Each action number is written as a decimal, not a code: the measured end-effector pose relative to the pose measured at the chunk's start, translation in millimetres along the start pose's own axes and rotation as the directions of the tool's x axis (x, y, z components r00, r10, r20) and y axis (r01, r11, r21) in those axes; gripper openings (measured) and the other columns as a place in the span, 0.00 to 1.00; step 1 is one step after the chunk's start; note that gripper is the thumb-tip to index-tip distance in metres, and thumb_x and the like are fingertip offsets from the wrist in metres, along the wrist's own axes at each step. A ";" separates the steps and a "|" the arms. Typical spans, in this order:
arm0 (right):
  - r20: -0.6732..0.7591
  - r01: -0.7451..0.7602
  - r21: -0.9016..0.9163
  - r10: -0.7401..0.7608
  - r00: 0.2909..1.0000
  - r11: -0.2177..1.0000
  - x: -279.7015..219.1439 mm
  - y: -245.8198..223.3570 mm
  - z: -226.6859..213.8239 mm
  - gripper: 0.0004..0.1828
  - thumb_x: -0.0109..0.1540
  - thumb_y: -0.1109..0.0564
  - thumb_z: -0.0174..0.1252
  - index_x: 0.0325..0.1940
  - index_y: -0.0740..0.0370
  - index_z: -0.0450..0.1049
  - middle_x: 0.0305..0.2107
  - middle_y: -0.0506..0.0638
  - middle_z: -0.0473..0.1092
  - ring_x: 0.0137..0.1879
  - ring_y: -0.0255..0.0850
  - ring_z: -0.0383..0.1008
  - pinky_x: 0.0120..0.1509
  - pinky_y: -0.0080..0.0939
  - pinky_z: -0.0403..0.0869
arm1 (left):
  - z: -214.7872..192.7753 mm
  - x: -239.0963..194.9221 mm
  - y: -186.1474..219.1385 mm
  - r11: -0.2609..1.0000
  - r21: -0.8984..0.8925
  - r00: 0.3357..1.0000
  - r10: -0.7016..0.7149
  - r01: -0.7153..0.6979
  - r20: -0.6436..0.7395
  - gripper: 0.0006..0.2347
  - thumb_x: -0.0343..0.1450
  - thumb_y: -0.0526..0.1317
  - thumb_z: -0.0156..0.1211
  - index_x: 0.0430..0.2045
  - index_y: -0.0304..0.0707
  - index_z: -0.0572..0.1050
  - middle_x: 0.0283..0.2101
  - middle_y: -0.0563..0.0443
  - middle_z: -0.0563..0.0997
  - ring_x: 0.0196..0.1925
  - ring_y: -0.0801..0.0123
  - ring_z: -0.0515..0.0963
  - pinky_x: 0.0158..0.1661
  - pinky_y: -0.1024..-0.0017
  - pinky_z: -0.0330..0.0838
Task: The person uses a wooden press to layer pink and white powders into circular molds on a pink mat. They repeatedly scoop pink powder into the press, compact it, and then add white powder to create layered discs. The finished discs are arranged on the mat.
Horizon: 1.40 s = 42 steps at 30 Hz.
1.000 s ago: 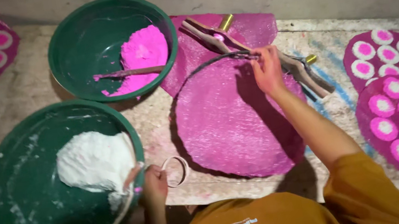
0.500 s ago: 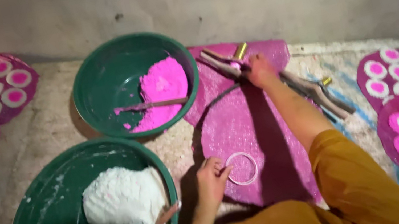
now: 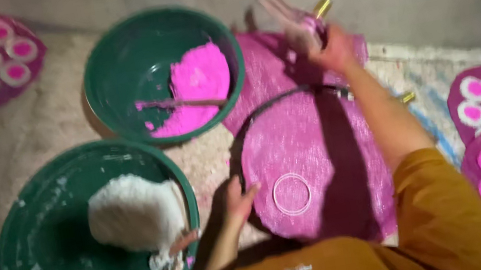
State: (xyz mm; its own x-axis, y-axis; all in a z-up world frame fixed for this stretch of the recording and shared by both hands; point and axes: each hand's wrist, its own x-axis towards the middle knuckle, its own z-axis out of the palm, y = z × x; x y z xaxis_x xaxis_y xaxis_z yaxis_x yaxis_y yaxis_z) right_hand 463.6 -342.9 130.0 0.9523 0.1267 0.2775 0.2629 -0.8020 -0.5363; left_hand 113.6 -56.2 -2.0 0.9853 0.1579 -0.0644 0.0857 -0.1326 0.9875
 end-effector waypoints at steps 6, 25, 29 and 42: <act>0.190 0.024 0.622 -0.181 0.965 0.782 -90.7 -24.2 -117.8 0.36 0.62 0.60 0.67 0.72 0.68 0.62 0.52 0.56 0.70 0.54 0.40 0.72 0.57 0.41 0.74 | -10.1 -9.9 44.5 0.881 0.466 0.950 0.208 -0.079 -0.232 0.24 0.64 0.47 0.77 0.45 0.30 0.73 0.46 0.32 0.77 0.50 0.45 0.76 0.49 0.54 0.71; 0.671 -0.634 0.604 0.121 0.731 0.482 -337.1 -77.1 -183.7 0.31 0.62 0.36 0.59 0.51 0.66 0.65 0.30 0.53 0.67 0.34 0.41 0.66 0.36 0.43 0.68 | 17.0 -4.5 78.5 0.737 0.602 0.948 0.179 -0.307 0.265 0.12 0.65 0.40 0.71 0.36 0.36 0.75 0.39 0.40 0.80 0.41 0.47 0.80 0.40 0.54 0.75; 0.683 -0.642 0.654 0.051 0.728 0.400 -343.9 -69.3 -172.0 0.34 0.65 0.29 0.52 0.54 0.62 0.64 0.29 0.50 0.65 0.32 0.38 0.65 0.35 0.41 0.68 | 11.7 -7.6 87.1 0.752 0.595 0.949 0.128 -0.283 0.289 0.16 0.69 0.42 0.69 0.46 0.34 0.74 0.48 0.38 0.79 0.52 0.46 0.79 0.50 0.55 0.75; 0.941 -0.622 -0.026 0.230 0.250 0.782 -297.1 -113.0 -136.5 0.44 0.66 0.24 0.32 0.34 0.67 0.74 0.22 0.53 0.70 0.26 0.41 0.70 0.31 0.44 0.71 | 32.9 14.6 139.3 -0.186 -0.954 0.961 0.192 0.235 0.199 0.22 0.78 0.63 0.41 0.31 0.45 0.66 0.30 0.59 0.64 0.35 0.72 0.66 0.51 0.66 0.65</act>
State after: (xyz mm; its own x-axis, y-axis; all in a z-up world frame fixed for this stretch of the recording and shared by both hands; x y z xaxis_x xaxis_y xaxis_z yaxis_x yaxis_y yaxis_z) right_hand 129.8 -369.6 217.0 0.4437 0.3964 -0.8037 -0.3909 -0.7214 -0.5716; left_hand 144.8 -104.5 129.9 0.9927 -0.0681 0.0995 0.0744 0.9953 -0.0616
